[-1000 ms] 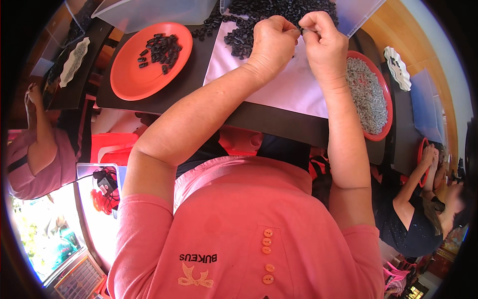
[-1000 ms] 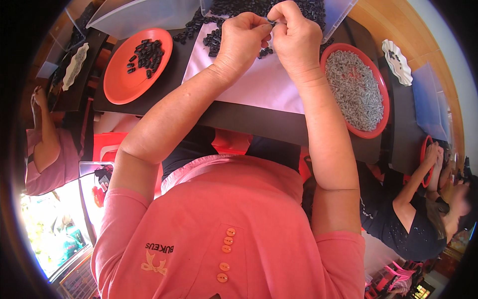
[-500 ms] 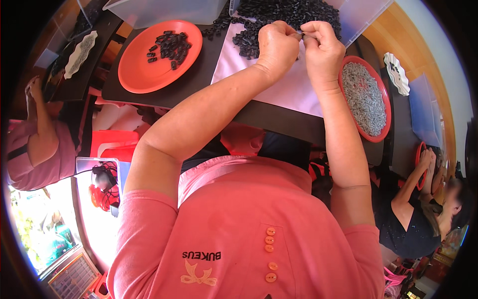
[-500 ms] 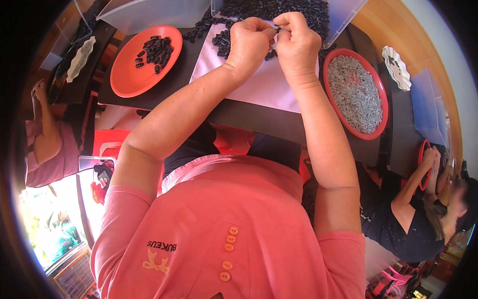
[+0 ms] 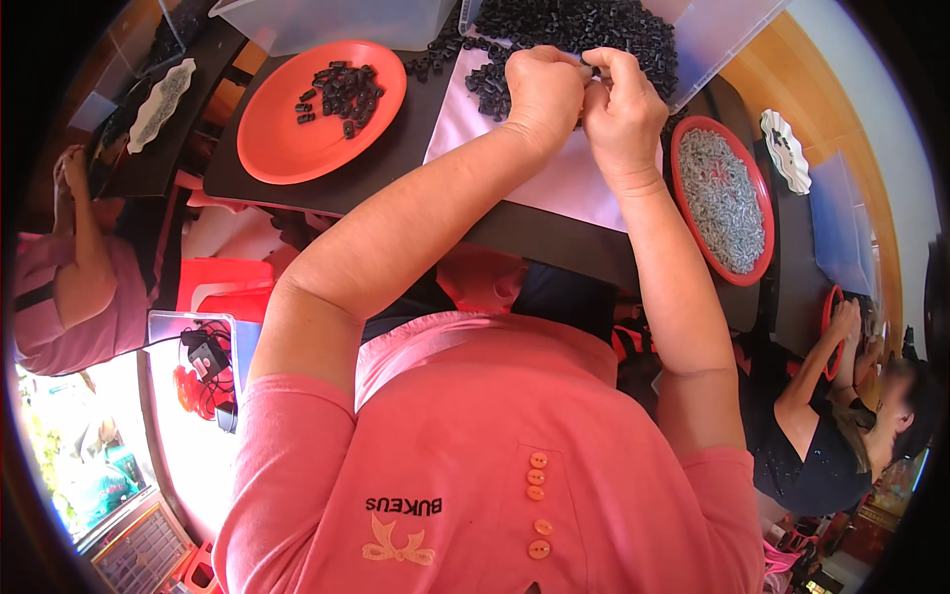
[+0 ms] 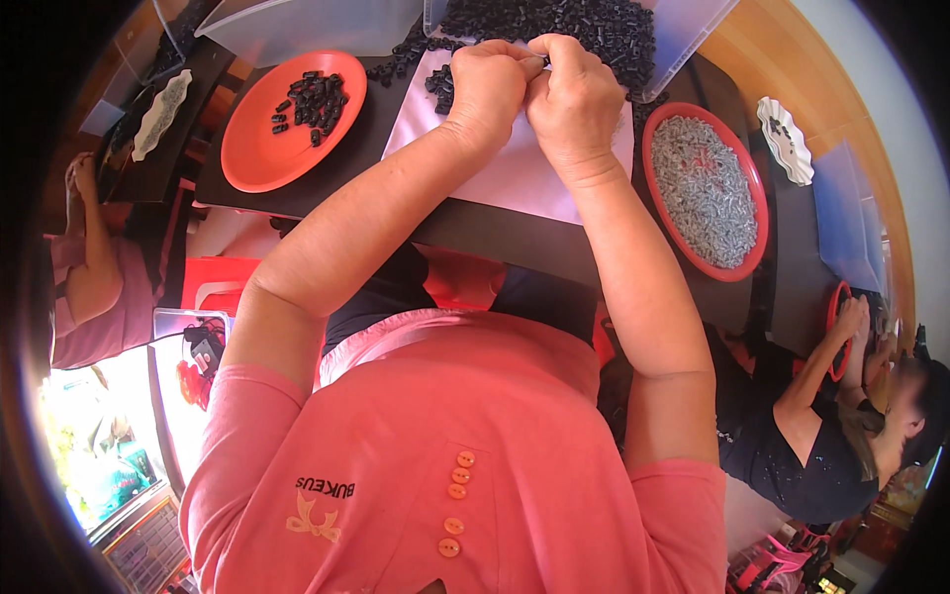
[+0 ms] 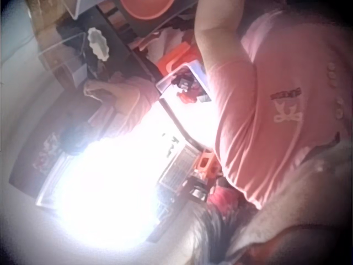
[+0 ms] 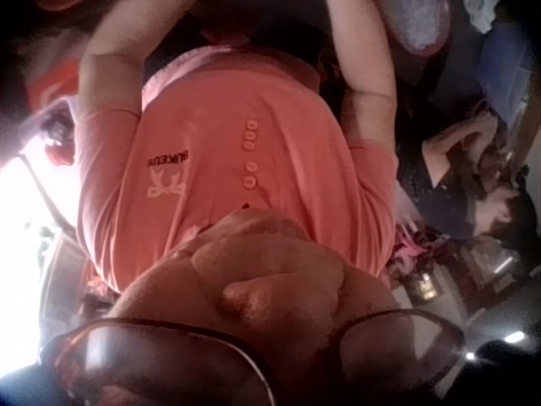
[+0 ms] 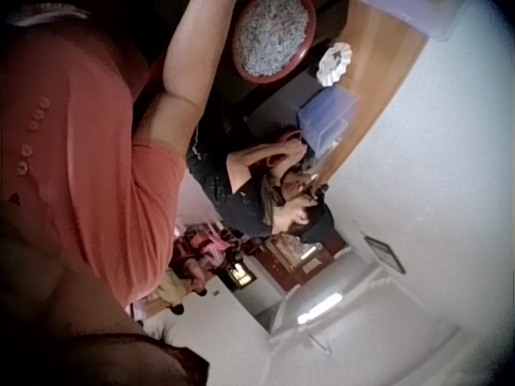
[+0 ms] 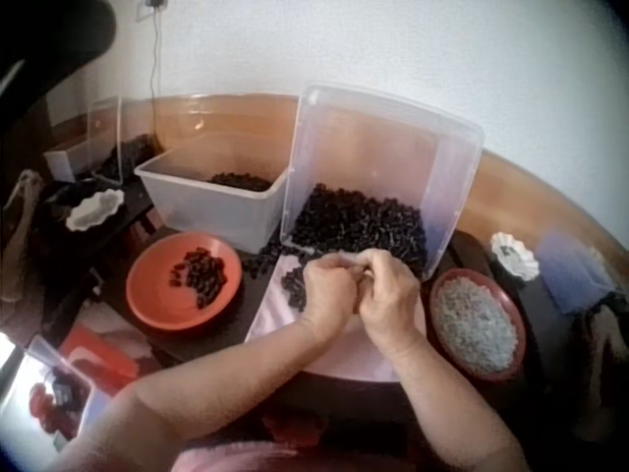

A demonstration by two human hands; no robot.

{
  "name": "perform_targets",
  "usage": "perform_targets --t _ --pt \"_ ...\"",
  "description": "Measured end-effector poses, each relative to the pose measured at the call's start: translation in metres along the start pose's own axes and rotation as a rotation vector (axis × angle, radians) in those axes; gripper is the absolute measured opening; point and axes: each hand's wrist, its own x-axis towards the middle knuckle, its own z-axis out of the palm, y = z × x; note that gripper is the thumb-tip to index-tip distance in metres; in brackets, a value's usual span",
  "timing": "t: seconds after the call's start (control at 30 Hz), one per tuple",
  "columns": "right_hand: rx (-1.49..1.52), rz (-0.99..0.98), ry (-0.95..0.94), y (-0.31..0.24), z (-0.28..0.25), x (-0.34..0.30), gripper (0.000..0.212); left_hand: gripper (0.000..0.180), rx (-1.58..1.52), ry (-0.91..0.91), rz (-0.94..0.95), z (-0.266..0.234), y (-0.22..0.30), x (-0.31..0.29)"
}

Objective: The person repeatedly assembles small black plastic parts with small metal components by hand at a table.

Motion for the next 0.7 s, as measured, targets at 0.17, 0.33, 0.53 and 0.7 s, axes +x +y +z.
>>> perform_targets --t 0.17,0.33,0.53,0.7 --pt "-0.026 -0.028 -0.06 -0.012 0.0 0.0 0.03 0.006 -0.04 -0.053 0.02 -0.008 -0.009 0.011" --pt "-0.031 -0.124 0.036 -0.003 0.01 -0.001 0.025 0.005 -0.158 -0.038 -0.084 -0.004 -0.004 0.008" --pt "-0.079 -0.18 0.072 0.0 0.012 0.0 0.021 0.008 -0.306 0.013 -0.21 0.0 -0.004 0.012" --pt "-0.09 -0.227 0.03 -0.004 0.016 -0.002 0.014 0.016 0.766 -0.069 0.405 -0.002 -0.098 0.075"
